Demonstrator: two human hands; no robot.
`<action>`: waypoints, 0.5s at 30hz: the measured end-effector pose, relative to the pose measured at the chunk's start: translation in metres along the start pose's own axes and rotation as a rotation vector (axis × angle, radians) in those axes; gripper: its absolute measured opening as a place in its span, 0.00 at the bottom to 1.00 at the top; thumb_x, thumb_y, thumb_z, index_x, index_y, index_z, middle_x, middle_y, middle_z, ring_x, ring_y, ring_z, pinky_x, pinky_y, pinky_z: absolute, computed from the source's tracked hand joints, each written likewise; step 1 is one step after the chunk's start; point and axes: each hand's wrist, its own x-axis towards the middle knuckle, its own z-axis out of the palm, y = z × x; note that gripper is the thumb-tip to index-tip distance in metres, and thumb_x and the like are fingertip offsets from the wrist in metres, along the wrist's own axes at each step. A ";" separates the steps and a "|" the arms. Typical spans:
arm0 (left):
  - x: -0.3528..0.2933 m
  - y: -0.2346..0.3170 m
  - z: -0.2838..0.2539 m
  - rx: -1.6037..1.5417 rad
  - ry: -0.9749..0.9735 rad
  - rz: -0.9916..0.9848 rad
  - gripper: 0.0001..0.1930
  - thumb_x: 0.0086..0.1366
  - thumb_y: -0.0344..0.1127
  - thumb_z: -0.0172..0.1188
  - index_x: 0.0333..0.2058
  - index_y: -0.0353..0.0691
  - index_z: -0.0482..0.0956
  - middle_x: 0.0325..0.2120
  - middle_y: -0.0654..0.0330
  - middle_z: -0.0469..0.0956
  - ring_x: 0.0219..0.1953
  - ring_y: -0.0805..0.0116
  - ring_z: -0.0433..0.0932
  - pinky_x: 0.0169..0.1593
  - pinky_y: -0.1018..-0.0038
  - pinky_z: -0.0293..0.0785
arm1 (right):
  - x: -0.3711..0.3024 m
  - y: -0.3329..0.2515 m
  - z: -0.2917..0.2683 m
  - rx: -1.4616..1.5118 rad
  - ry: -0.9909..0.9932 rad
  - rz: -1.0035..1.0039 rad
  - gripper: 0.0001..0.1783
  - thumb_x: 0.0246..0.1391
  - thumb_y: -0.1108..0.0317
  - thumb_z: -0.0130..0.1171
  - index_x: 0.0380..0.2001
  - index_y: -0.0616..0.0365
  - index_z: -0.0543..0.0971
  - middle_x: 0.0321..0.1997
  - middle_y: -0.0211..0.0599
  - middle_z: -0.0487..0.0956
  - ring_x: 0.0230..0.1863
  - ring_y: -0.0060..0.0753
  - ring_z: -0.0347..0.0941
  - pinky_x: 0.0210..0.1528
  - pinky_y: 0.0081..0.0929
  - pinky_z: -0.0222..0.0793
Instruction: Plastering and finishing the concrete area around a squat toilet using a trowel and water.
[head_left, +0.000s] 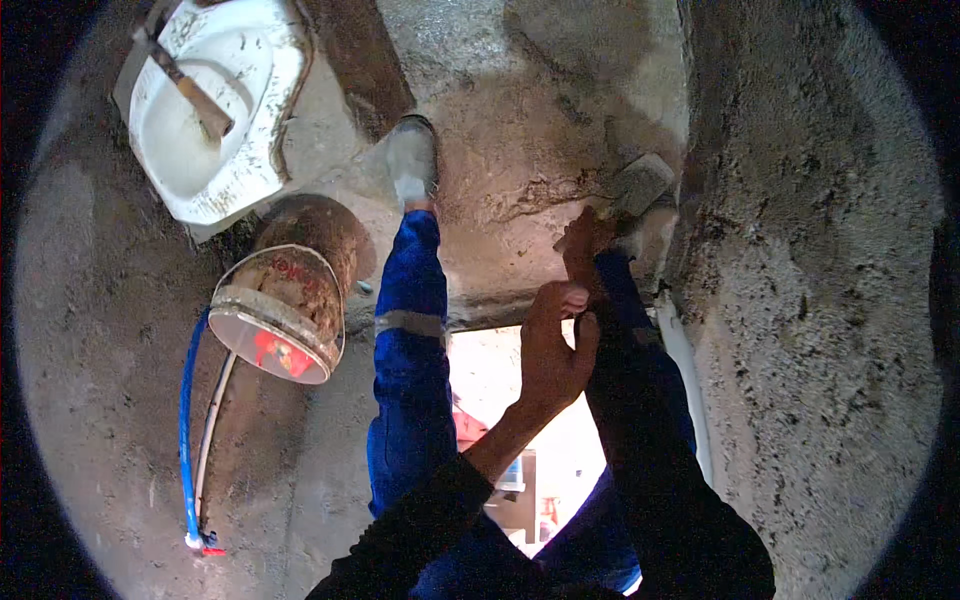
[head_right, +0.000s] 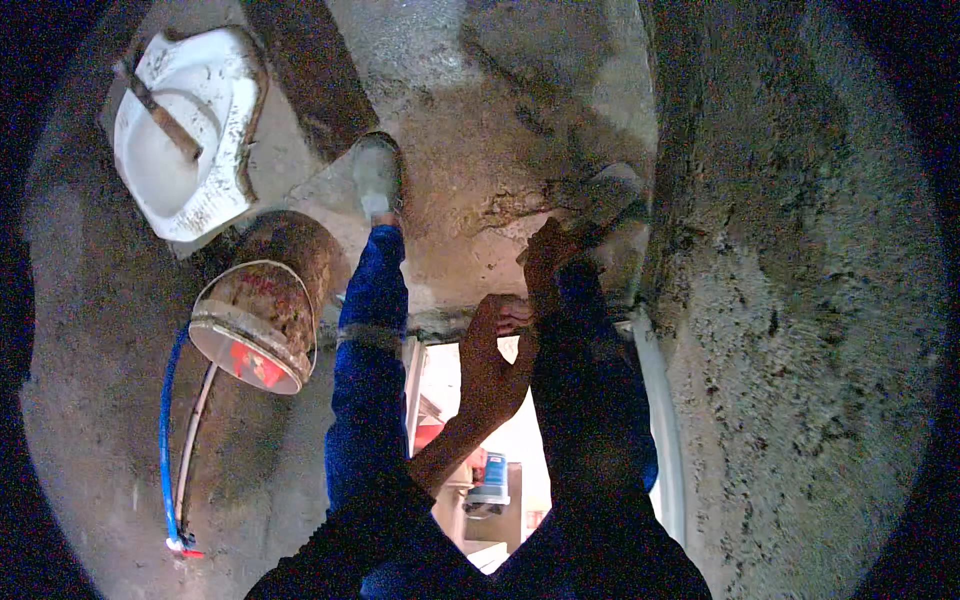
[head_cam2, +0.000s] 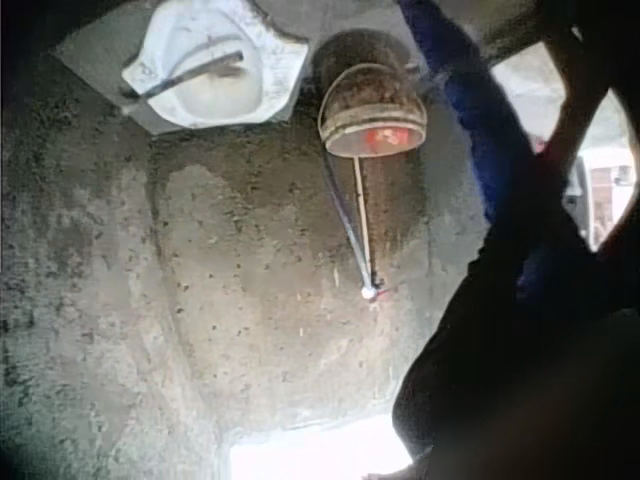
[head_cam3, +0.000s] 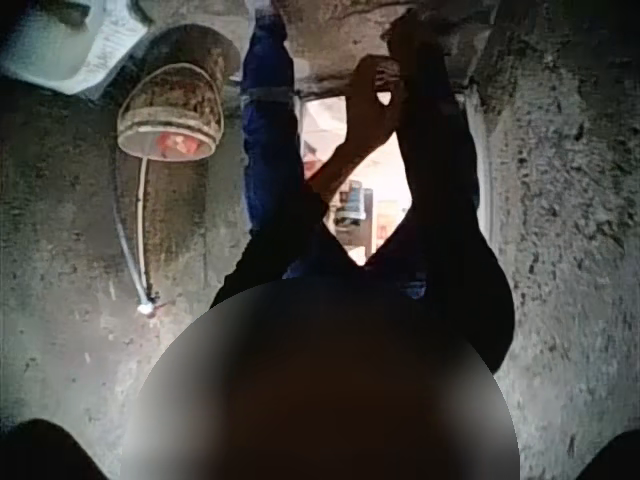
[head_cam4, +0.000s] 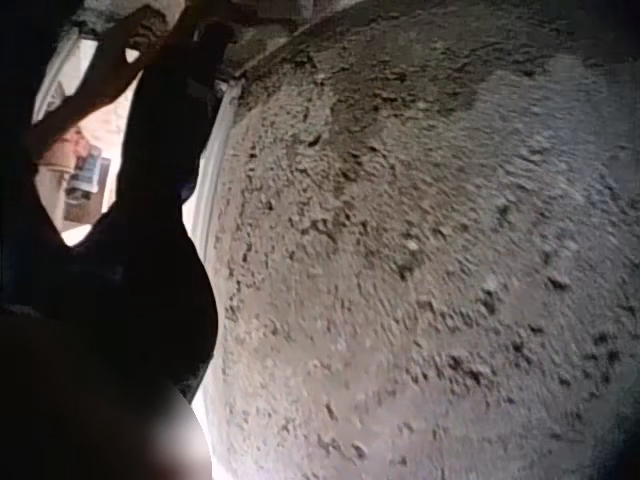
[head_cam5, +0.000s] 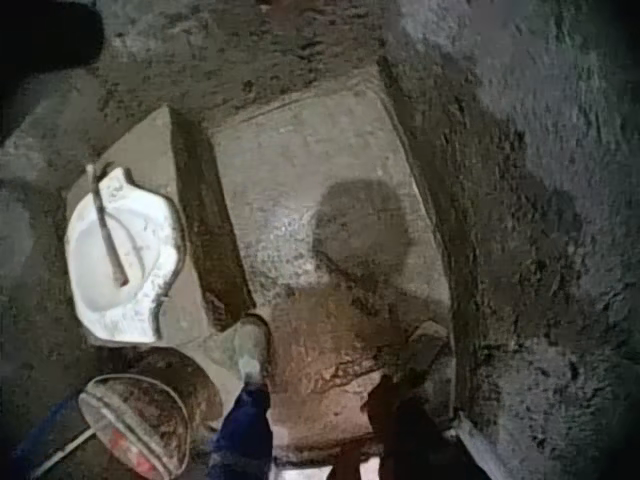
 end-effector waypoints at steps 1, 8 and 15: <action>0.001 0.005 0.025 -0.051 -0.041 0.016 0.11 0.62 0.20 0.54 0.43 0.35 0.72 0.38 0.56 0.76 0.43 0.67 0.78 0.52 0.71 0.74 | -0.001 -0.007 0.036 0.310 -0.323 -0.101 0.42 0.56 0.48 0.65 0.67 0.60 0.65 0.56 0.57 0.77 0.54 0.51 0.73 0.58 0.48 0.68; -0.003 -0.006 0.026 -0.036 -0.067 -0.044 0.09 0.64 0.21 0.57 0.43 0.37 0.72 0.37 0.58 0.78 0.43 0.68 0.79 0.50 0.72 0.76 | 0.021 0.016 -0.009 2.291 -1.295 -0.371 0.26 0.59 0.56 0.60 0.56 0.60 0.74 0.45 0.51 0.81 0.47 0.52 0.77 0.45 0.50 0.74; 0.001 -0.019 -0.004 -0.042 -0.049 -0.048 0.10 0.64 0.23 0.56 0.43 0.37 0.71 0.38 0.58 0.76 0.42 0.69 0.78 0.47 0.73 0.75 | 0.080 0.099 -0.022 2.136 -2.103 0.550 0.29 0.60 0.62 0.61 0.61 0.62 0.69 0.47 0.53 0.81 0.43 0.55 0.78 0.43 0.44 0.74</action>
